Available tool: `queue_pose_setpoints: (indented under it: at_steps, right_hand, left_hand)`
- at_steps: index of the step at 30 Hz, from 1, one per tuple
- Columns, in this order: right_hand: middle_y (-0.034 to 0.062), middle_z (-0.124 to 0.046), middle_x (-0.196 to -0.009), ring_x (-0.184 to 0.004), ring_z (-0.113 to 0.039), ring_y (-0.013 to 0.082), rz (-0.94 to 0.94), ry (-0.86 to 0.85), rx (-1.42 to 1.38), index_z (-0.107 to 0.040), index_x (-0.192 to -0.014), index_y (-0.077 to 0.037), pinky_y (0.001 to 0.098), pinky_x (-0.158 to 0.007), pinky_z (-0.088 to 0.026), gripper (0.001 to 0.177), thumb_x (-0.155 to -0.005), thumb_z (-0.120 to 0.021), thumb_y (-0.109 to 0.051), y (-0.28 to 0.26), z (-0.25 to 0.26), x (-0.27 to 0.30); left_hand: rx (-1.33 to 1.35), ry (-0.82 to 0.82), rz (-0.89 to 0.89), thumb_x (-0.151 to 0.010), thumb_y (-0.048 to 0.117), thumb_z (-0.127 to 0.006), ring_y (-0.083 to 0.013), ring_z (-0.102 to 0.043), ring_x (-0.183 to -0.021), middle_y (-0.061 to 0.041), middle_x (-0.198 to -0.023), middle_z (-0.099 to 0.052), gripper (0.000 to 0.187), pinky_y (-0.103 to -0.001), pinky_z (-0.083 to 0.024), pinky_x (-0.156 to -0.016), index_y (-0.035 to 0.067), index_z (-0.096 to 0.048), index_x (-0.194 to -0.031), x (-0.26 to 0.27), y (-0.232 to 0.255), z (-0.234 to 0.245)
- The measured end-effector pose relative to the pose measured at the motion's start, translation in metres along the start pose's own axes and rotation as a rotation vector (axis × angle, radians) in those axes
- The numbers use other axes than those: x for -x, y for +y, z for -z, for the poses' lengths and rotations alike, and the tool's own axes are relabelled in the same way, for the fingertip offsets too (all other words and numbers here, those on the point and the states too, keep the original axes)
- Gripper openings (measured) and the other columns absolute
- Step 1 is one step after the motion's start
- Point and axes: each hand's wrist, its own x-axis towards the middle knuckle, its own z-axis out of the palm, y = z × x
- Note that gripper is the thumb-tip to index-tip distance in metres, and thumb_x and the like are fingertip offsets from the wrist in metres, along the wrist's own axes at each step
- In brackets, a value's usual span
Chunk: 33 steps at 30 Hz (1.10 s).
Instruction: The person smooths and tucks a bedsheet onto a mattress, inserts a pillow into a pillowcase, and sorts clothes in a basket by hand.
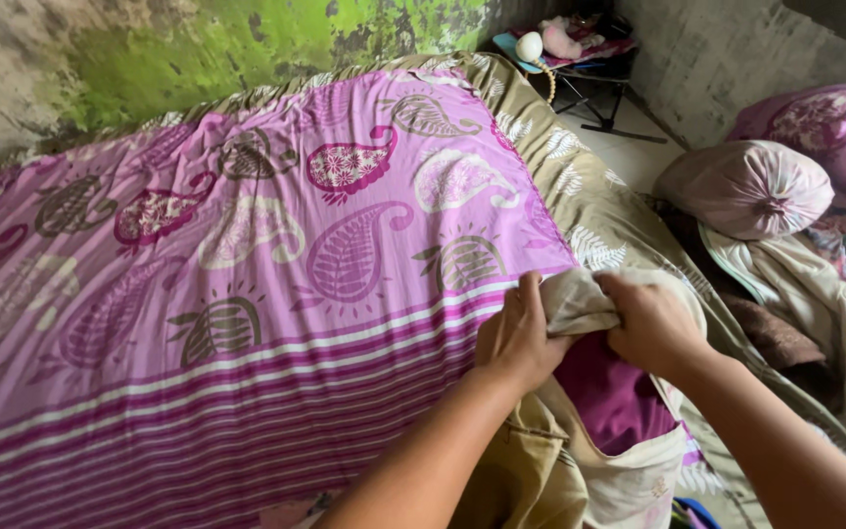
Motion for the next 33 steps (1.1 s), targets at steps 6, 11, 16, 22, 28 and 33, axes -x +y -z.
queue_pose_setpoints:
  at_steps: [6, 11, 16, 22, 28, 33]
  right_hand:
    - [0.0145, -0.079, -0.099, -0.095, -0.077, 0.0273, -0.318, -0.75, 0.042, -0.072, -0.113, -0.008, 0.0434, -0.087, -0.058, 0.032, -0.084, -0.057, -0.01, 0.033, -0.015, -0.007]
    - [0.0108, -0.079, -0.095, -0.087, -0.076, 0.024, -0.199, -0.558, -0.036, -0.069, -0.12, -0.013, 0.0415, -0.079, -0.059, 0.04, -0.08, -0.065, -0.014, 0.01, 0.015, 0.014]
    - [0.0121, -0.076, -0.097, -0.087, -0.072, 0.0249, -0.154, -0.249, -0.245, -0.061, -0.128, -0.016, 0.0419, -0.077, -0.056, 0.04, -0.088, -0.056, -0.014, 0.012, 0.017, 0.022]
    - [0.0186, -0.075, -0.103, -0.084, -0.072, 0.0268, -0.839, -0.493, -0.858, -0.064, -0.123, 0.001, 0.0443, -0.074, -0.058, 0.03, -0.1, -0.051, -0.012, 0.031, -0.001, 0.028]
    - [0.0137, -0.076, -0.097, -0.085, -0.073, 0.0249, -0.673, -0.341, -0.822, -0.068, -0.115, -0.012, 0.04, -0.072, -0.058, 0.026, -0.09, -0.067, -0.006, 0.009, 0.016, 0.032]
    - [0.0111, -0.075, -0.09, -0.081, -0.07, 0.0229, -0.488, -0.072, -0.079, -0.074, -0.111, -0.009, 0.0386, -0.07, -0.055, 0.029, -0.082, -0.076, -0.007, 0.056, 0.027, 0.029]
  left_hand:
    - [0.109, -0.058, -0.194, -0.084, 0.031, -0.073, -0.0292, -0.071, -0.101, -0.011, -0.128, -0.063, 0.044, -0.042, -0.056, -0.085, 0.01, -0.069, -0.122, 0.015, -0.031, -0.026]
    - [0.577, -0.457, 0.144, -0.096, 0.028, -0.063, -0.0217, -0.07, -0.094, -0.009, -0.099, -0.076, 0.029, -0.035, -0.055, -0.085, 0.007, -0.076, -0.112, 0.012, -0.045, -0.032]
    - [0.791, -0.487, 0.059, -0.084, 0.031, -0.077, -0.0206, -0.068, -0.099, -0.007, -0.106, -0.074, 0.045, -0.031, -0.054, -0.086, 0.007, -0.072, -0.121, 0.017, -0.014, -0.013]
    - [-0.11, -0.347, -0.105, -0.069, 0.064, -0.085, -0.0263, -0.062, -0.11, -0.01, -0.121, -0.062, 0.089, -0.04, -0.052, -0.091, 0.008, -0.056, -0.133, 0.067, 0.056, 0.035]
    - [-0.43, -0.261, -0.439, -0.093, 0.059, -0.073, -0.0339, -0.071, -0.096, -0.017, -0.132, -0.064, 0.049, -0.044, -0.057, -0.087, 0.011, -0.075, -0.103, 0.077, 0.056, 0.008]
    - [-0.113, -0.399, -0.381, -0.09, 0.048, -0.064, -0.0271, -0.072, -0.09, -0.009, -0.104, -0.074, 0.037, -0.042, -0.056, -0.078, 0.013, -0.07, -0.102, 0.058, 0.048, 0.039]
